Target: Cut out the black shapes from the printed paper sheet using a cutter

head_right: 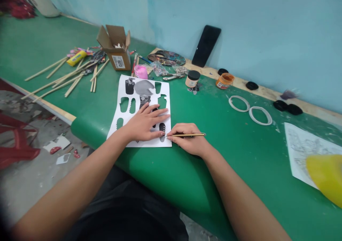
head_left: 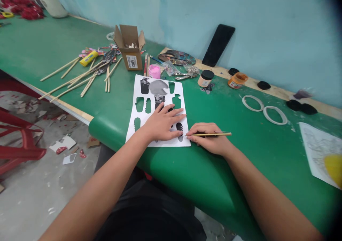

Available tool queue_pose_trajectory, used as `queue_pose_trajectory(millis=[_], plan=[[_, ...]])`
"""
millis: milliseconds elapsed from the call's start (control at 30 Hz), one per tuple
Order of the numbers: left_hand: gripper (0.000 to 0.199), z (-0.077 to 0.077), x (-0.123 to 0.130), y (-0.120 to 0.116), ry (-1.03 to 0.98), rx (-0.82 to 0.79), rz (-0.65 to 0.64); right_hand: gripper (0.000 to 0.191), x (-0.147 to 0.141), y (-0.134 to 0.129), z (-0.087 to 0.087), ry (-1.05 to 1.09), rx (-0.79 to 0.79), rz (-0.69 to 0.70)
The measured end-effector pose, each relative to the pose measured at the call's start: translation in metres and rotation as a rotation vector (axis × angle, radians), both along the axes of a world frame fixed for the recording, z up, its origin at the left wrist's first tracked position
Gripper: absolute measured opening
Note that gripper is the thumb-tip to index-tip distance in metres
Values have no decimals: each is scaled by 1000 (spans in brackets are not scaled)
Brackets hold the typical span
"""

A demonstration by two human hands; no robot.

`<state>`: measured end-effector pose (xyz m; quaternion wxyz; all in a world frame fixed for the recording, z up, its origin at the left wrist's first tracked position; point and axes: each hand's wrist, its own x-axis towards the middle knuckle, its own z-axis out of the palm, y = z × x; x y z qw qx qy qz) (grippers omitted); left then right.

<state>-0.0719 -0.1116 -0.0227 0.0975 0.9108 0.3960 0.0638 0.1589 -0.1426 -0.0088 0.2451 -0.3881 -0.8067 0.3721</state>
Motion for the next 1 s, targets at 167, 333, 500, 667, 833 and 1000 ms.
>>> queue_pose_trajectory(millis=[167, 333, 500, 667, 833, 1000], plan=[[66, 0, 0, 0, -4, -4, -1, 15, -1, -1, 1, -12, 0, -9], [66, -1, 0, 0, -12, 1, 1, 13, -1, -2, 1, -5, -36, -37], [62, -1, 0, -2, -26, 16, 6, 18, 3, -1, 0, 149, -257, -223], [57, 0, -1, -4, -47, 40, 17, 14, -2, -3, 0, 71, -198, -249], [54, 2, -2, -3, -56, 37, 11, 12, -3, -1, -1, 9, -48, -175], [54, 2, -2, -3, -52, 32, 8, 12, -2, 1, -3, 5, 10, -93]])
